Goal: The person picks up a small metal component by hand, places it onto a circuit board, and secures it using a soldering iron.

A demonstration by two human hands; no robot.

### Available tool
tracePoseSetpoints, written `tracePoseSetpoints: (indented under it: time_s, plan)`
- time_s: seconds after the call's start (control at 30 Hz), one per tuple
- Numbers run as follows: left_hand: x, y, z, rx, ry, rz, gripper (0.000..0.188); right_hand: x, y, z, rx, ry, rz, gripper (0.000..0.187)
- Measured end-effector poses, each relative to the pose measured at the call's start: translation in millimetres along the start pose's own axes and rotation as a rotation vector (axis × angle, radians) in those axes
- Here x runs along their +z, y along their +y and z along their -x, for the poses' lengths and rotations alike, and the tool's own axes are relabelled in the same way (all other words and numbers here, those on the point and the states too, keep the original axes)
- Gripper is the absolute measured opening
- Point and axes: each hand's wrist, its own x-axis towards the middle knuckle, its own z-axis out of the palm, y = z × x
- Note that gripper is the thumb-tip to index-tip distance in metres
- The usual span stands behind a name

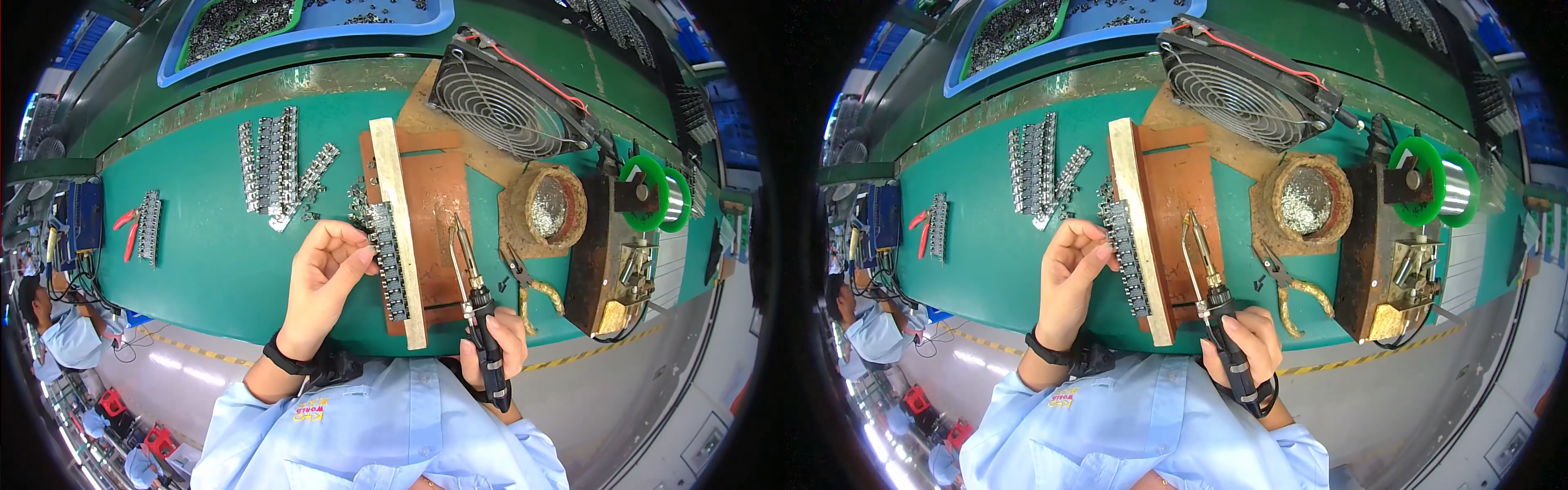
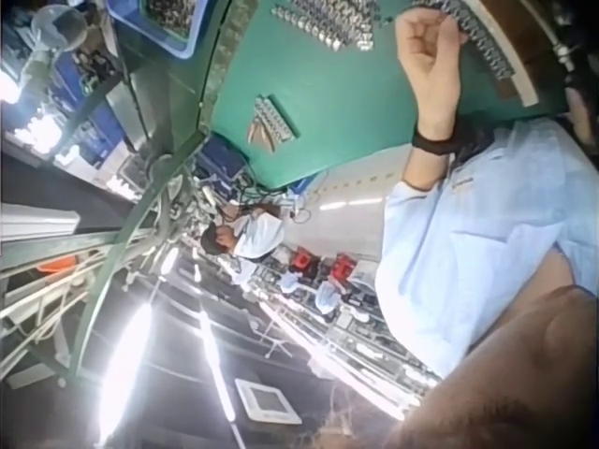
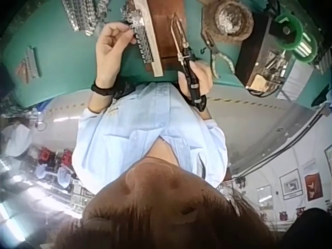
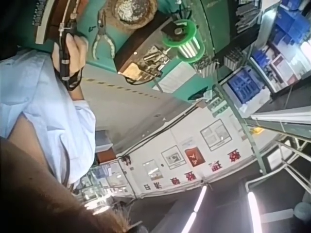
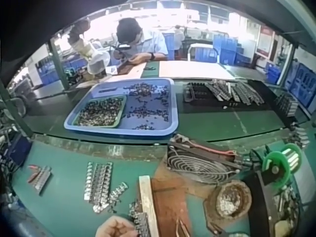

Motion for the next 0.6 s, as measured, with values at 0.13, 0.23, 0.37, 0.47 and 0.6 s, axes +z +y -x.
tracePoseSetpoints:
  time_s: [0.13, 0.23, 0.37, 0.47, 0.6]
  plan:
    - [0.1, -0.6, 0.4, 0.012, 0.002, -0.01, 0.012, 0.5, -0.1, 0.0, -0.002, 0.003, 0.001, 0.04]
    - [0.2, -0.2, 0.4, 0.006, 0.005, -0.004, 0.012, 0.6, -0.1, -0.2, -0.004, 0.008, 0.005, 0.039]
    - [0.4, 0.0, 0.6, -0.004, 0.014, -0.034, 0.012, 0.1, 0.7, 0.4, -0.005, 0.004, 0.005, 0.04]
    - [0.1, -0.2, 0.9, -0.002, 0.018, -0.043, 0.012, 0.3, 1.3, 0.5, -0.014, 0.002, 0.0, 0.04]
    - [-0.1, -0.1, 0.5, 0.004, 0.011, -0.026, 0.012, 0.7, 1.5, 0.4, -0.016, 0.003, 0.004, 0.04]
